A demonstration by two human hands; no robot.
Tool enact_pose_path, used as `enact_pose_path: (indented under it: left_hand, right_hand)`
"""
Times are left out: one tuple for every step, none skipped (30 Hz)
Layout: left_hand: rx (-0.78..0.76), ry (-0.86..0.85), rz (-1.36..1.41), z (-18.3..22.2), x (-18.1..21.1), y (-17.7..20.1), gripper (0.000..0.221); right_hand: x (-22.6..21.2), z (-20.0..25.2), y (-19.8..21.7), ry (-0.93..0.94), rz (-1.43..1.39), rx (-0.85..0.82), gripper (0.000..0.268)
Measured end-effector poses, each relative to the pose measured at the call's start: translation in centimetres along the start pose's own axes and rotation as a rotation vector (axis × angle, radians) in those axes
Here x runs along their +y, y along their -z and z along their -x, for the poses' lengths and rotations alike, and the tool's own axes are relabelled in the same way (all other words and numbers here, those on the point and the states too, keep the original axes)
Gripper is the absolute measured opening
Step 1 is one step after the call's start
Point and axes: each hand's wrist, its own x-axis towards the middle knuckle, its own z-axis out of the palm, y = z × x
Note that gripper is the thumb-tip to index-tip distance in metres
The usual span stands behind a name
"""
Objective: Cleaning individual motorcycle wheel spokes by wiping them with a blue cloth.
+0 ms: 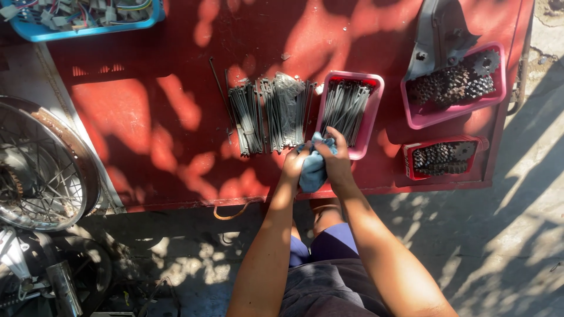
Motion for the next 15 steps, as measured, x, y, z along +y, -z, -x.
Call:
enact_pose_path:
  left_hand:
    - [0.076,-0.007,-0.097,-1.9,-1.7,1.0,0.041]
    - [0.152,-0.014,-0.193,-3.9,-3.6,2.0,0.042]
    - [0.155,-0.002,-0.182,-3.4,-3.2,2.8,0.042]
    - [0.22,0.085,-0.187,-3.0,-2.8,3.7,0.048]
    - [0.287,0.171,-0.194,-2.8,-2.3,4.8,0.054]
    - [0.292,0.181,-0.185,-3.3,-2.4,5.7,0.054]
    - [0.315,0.107,-0.134,-3.3,-2.9,6.8,0.055]
    - [0.339,0.033,-0.083,-3.3,-3.4,7.8,0.057]
    - [0.343,0.043,-0.08,-1.7,-1.2,8.2,0.057]
    - [0.302,0.032,-0.082,-0.1,1.1,8.5,0.056]
    - [0.259,0.019,-0.083,1.4,3.5,8.7,0.055]
    - [0.259,0.028,-0.077,1.1,3.7,8.9,0.055]
    - [0.229,0.024,-0.055,0.9,3.9,9.4,0.061]
    - [0.199,0.02,-0.033,0.6,4.0,9.8,0.067]
    - [0.2,0.028,-0.029,-0.7,2.4,10.2,0.067]
  right_hand:
    - [1.0,-0.1,-0.7,0.048,0.121,-0.042,0.062]
    - [2.1,-0.3,-1.5,0.097,0.243,-0.085,0.079]
    - [2.4,0.1,-2.4,0.091,0.256,-0.092,0.079]
    - [2.8,0.5,-3.5,0.033,0.315,-0.162,0.071]
    - [3.2,0.8,-4.7,-0.025,0.369,-0.234,0.064]
    - [5.8,-1.5,-5.2,-0.03,0.379,-0.243,0.064]
    - [8.8,-3.1,-5.4,-0.072,0.459,-0.265,0.058]
    - [11.9,-4.6,-5.6,-0.113,0.539,-0.289,0.052]
    - [11.2,-4.3,-6.5,-0.121,0.544,-0.294,0.052]
    - [10.4,-3.9,-7.4,-0.145,0.551,-0.305,0.051]
    - [9.5,-3.8,-8.2,-0.167,0.561,-0.313,0.049]
    - [8.6,-3.9,-8.8,-0.174,0.569,-0.316,0.049]
    - [7.7,-4.0,-9.5,-0.189,0.598,-0.292,0.052]
    - [6.8,-4.1,-10.3,-0.205,0.626,-0.268,0.055]
    - [6.7,-4.1,-10.6,-0.212,0.633,-0.27,0.055]
